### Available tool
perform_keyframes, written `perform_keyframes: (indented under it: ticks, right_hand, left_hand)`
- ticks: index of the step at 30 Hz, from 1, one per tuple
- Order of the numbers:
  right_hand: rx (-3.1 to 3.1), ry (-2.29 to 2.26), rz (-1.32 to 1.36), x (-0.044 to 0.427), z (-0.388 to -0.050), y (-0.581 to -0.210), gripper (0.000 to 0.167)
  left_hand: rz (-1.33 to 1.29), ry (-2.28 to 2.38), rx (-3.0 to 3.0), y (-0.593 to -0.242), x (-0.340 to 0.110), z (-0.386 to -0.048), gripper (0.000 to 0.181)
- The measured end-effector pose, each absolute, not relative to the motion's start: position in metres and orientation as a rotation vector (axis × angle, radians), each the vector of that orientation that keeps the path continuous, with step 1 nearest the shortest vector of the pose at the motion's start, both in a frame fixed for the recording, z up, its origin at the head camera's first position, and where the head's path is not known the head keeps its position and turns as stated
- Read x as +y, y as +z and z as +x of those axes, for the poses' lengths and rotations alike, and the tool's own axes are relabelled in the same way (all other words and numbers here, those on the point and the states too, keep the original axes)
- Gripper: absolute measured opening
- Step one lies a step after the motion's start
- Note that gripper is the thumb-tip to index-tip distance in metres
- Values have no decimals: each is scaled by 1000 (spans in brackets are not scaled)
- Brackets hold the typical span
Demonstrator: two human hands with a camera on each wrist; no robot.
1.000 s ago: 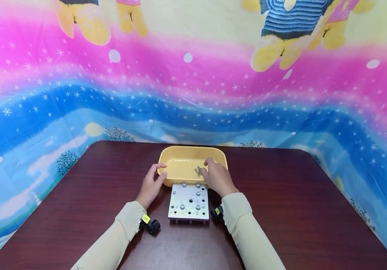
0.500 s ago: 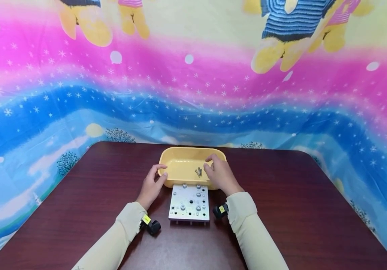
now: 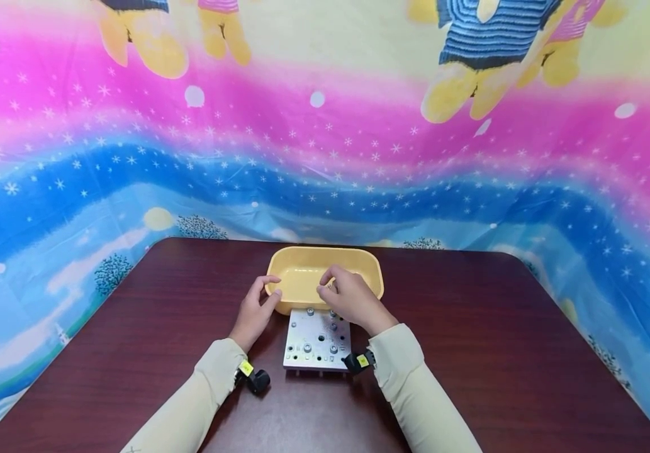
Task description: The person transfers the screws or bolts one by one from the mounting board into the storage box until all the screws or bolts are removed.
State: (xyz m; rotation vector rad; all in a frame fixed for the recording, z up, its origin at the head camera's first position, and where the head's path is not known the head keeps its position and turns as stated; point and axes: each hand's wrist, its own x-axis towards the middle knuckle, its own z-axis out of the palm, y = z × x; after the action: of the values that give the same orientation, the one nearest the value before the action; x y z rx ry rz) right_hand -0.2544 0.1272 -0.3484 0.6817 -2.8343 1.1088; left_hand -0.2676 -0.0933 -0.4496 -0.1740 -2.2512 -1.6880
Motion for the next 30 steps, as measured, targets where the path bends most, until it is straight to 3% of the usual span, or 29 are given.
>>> perform_keyframes:
  ticks: [30]
  right_hand:
    - [-2983,1019,1011,89,-234,-372,11]
  left_hand:
    - [-164,-1691,-2268,-448,-94,-266,29]
